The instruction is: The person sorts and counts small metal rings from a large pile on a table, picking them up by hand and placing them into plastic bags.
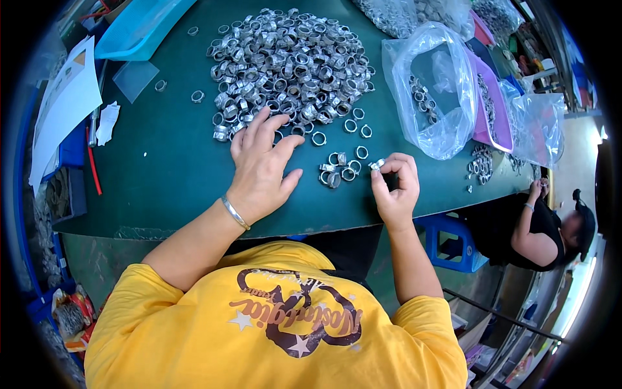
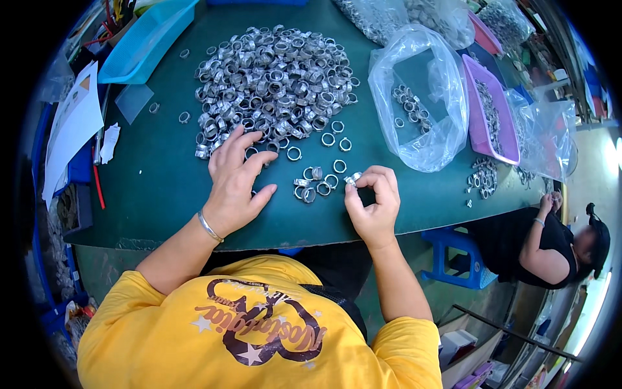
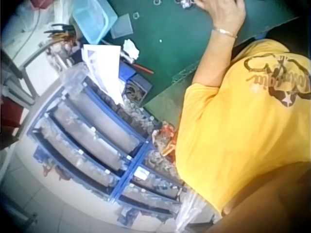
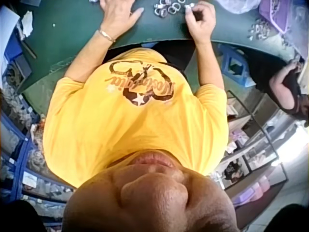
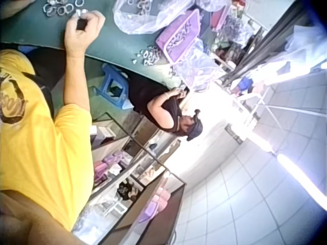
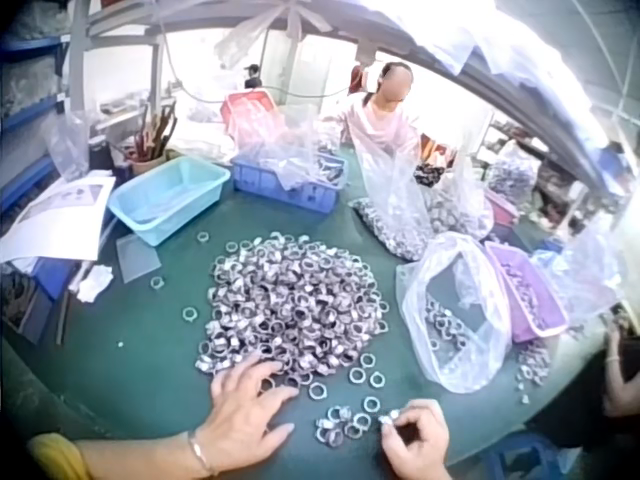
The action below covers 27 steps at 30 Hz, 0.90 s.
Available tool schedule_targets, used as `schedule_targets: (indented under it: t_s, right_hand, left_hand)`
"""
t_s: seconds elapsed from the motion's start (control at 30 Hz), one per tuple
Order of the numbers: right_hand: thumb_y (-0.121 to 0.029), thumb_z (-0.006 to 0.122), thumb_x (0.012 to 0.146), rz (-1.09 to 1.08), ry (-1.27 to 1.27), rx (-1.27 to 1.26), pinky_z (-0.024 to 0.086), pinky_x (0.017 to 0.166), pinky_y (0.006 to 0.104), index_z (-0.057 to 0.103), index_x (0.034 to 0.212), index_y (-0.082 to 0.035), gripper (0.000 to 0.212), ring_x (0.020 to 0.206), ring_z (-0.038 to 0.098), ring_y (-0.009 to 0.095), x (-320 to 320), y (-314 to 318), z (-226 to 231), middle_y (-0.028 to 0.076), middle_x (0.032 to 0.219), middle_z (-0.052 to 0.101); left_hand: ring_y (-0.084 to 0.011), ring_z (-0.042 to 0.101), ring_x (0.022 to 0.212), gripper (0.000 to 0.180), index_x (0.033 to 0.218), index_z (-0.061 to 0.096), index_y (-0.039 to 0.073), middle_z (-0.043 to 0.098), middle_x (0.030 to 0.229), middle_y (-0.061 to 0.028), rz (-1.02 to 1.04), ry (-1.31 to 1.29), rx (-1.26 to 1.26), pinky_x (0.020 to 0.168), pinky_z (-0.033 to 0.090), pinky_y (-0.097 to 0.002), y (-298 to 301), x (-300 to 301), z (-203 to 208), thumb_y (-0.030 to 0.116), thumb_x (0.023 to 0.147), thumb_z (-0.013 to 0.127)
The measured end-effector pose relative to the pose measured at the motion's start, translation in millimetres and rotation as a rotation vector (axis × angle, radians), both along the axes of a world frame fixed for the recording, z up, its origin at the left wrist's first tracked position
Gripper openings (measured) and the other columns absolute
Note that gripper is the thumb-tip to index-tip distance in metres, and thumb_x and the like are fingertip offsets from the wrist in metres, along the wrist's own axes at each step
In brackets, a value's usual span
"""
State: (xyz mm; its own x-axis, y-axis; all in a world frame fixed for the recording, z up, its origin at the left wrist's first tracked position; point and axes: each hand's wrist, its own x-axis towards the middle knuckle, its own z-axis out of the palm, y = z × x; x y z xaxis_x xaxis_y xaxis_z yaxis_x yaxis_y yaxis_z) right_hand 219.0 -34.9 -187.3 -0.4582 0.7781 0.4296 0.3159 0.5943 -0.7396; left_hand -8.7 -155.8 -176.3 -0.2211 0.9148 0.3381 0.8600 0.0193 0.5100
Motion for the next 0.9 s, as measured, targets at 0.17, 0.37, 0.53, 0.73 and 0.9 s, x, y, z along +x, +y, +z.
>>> schedule_targets:
  t_s: [0.17,0.37,0.53,0.73,0.9]
  right_hand:
    - [-0.005,0.068,0.065,0.161,-0.263,0.137,0.039,0.095,0.0411,0.058,0.107,-0.006,0.043,0.107,0.051,0.033,-10,3,16,0.016,0.112,0.054]
    - [-0.009,0.067,0.068,0.222,-0.373,0.113,0.036,0.097,0.0430,0.061,0.108,-0.008,0.040,0.108,0.051,0.034,-8,7,8,0.015,0.116,0.054]
    - [-0.013,0.068,0.072,0.321,-0.365,0.163,0.036,0.094,0.0413,0.061,0.113,-0.009,0.042,0.106,0.051,0.031,-19,5,21,0.011,0.114,0.056]
    - [-0.015,0.072,0.070,0.323,-0.329,0.159,0.036,0.091,0.0411,0.059,0.099,-0.010,0.032,0.102,0.052,0.029,-21,10,9,0.009,0.110,0.059]
    - [-0.021,0.076,0.067,0.333,-0.347,0.203,0.036,0.090,0.0414,0.057,0.094,-0.010,0.035,0.101,0.052,0.030,-25,0,22,0.010,0.107,0.058]
  left_hand:
    - [-0.0378,0.031,0.136,0.047,0.113,0.062,0.015,0.044,0.137,-0.0126,0.003,0.006,-0.009,0.107,0.023,-0.0509,0,0,0,0.015,0.069,0.076]
    - [-0.0379,0.030,0.136,0.046,0.113,0.062,0.015,0.044,0.137,-0.0127,0.001,0.000,-0.013,0.107,0.023,-0.0512,0,0,1,0.016,0.069,0.076]
    - [-0.0379,0.030,0.136,0.046,0.113,0.062,0.015,0.043,0.138,-0.0129,0.004,0.007,-0.012,0.107,0.022,-0.0513,0,0,0,0.016,0.069,0.076]
    - [-0.0381,0.030,0.136,0.046,0.113,0.062,0.015,0.043,0.138,-0.0130,-0.005,0.003,-0.017,0.107,0.022,-0.0512,0,-1,1,0.016,0.069,0.076]
    - [-0.0380,0.030,0.136,0.046,0.113,0.062,0.015,0.043,0.137,-0.0131,0.000,0.003,-0.015,0.107,0.022,-0.0510,0,-1,1,0.016,0.069,0.076]
